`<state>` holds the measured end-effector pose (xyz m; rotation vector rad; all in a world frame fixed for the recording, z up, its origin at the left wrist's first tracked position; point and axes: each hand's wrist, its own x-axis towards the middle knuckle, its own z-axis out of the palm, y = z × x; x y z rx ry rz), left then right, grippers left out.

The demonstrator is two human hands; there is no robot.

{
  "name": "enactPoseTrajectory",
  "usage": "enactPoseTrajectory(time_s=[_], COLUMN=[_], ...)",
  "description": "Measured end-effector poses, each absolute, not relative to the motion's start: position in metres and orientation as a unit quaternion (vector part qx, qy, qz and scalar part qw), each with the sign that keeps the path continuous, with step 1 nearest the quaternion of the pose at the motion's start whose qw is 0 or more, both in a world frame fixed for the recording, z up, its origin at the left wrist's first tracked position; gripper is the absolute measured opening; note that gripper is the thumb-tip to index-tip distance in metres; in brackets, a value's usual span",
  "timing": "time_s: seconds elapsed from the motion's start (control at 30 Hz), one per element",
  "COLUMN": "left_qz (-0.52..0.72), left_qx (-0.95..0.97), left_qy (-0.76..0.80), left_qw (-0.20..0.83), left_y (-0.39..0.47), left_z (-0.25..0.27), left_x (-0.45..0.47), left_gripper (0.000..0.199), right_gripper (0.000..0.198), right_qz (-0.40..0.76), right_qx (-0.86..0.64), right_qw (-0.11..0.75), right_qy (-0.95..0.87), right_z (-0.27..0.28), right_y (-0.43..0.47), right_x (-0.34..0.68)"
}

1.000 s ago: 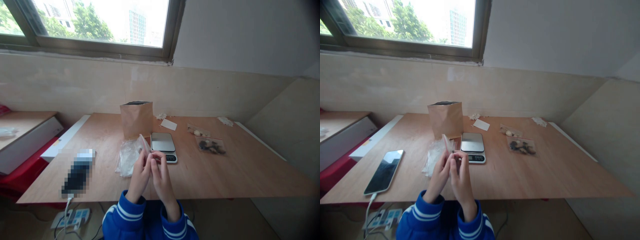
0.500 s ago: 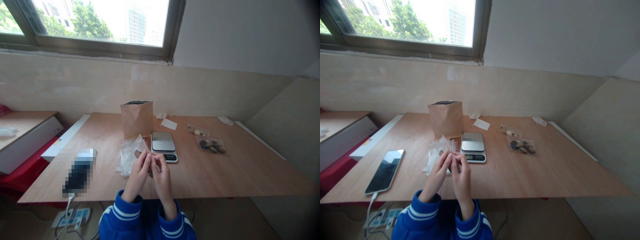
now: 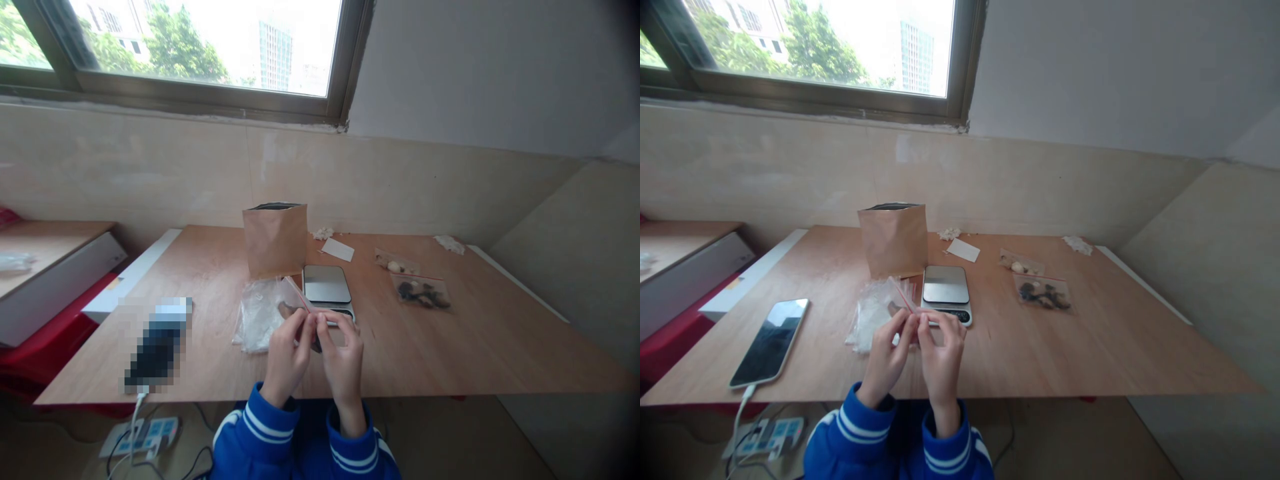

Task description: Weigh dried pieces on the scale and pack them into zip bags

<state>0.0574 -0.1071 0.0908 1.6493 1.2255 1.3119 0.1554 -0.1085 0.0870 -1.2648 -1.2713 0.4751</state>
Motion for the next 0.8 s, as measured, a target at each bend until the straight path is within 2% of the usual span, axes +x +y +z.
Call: enactPoseTrajectory(time_s=[0.1, 0.27, 0.43, 0.53, 0.7, 0.8], left_qz=[0.505, 0.535, 0.626, 0.687, 0.625, 0.61], left_qx=[0.63, 0.588, 0.487, 0.389, 0.329, 0.286], left_qy=[0.479, 0.506, 0.43, 0.416, 0.362, 0.371], left_qw=[0.344, 0.335, 0.431, 0.451, 0.608, 0.639], left_y=[-0.109, -0.111, -0.101, -0.084, -0.055, -0.047], left_z=[0.09, 0.095, 0.083, 0.068, 0.061, 0.068], left_x=[0.054, 0.033, 0.026, 0.031, 0.043, 0.045], left_gripper=[0.031, 0.039, 0.043, 0.041, 0.056, 0.066], right_gripper=[0.023, 0.036, 0.041, 0.039, 0.04, 0.04], right_qz=[0.204, 0.247, 0.329, 0.357, 0.43, 0.436], right_qx=[-0.558, -0.587, -0.537, -0.497, -0.449, -0.446], right_qw=[0.608, 0.668, 0.688, 0.703, 0.696, 0.679], right_qy=[-0.526, -0.385, -0.36, -0.362, -0.359, -0.387], right_z=[0.082, 0.07, 0.083, 0.098, 0.103, 0.099], right_y=[-0.104, -0.096, -0.098, -0.092, -0.063, -0.048], right_x=[0.166, 0.199, 0.192, 0.174, 0.144, 0.136])
